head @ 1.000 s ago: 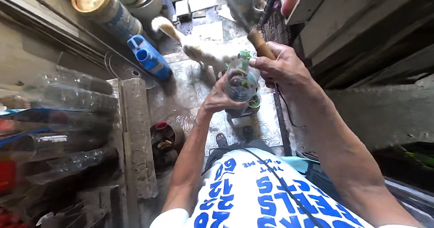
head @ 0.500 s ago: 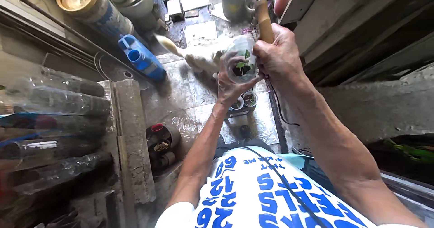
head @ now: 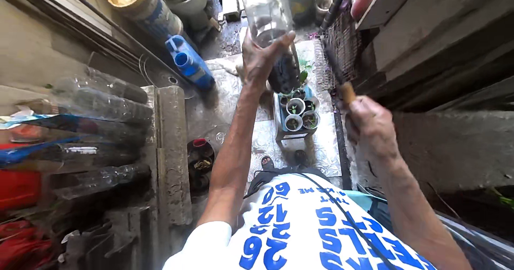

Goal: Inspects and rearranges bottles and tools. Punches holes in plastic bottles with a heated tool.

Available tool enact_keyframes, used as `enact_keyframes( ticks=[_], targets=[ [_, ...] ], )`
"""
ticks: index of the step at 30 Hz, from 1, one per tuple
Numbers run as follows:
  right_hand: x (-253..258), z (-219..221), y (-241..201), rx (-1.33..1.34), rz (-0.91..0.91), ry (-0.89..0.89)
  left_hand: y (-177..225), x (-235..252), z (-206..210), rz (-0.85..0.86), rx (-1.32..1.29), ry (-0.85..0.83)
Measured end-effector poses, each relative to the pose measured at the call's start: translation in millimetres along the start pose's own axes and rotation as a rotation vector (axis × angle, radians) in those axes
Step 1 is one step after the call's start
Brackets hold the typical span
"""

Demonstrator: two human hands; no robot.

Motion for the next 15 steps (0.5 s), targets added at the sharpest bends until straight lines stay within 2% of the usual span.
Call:
enact_keyframes(
  ticks=[3, 10, 15],
  targets=[
    [-13.1, 12.2, 16.3, -0.072, -0.018, -0.026, 5.7, 12.4, -13.8, 0.021, -0.003, 0.032],
    [-17.0, 31.8, 3.9, -0.197, -0.075, -0.097, 13.6, 11.8, -25.5, -0.033, 0.023, 0.092],
    [-13.4, 38.0, 3.6, -0.222, -0.082, -0.106, 16.6, 6.4, -27.6, -0.003, 0.005, 0.114]
  ],
)
Point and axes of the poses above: each hand's wrist, its own x-axis towards the middle knuckle, its own z-axis out of the palm, y = z × x, the point moved 5 cm from there along x, towards the middle knuckle, and after that the axes turned 7 degrees about -y, right-handed, at the moved point
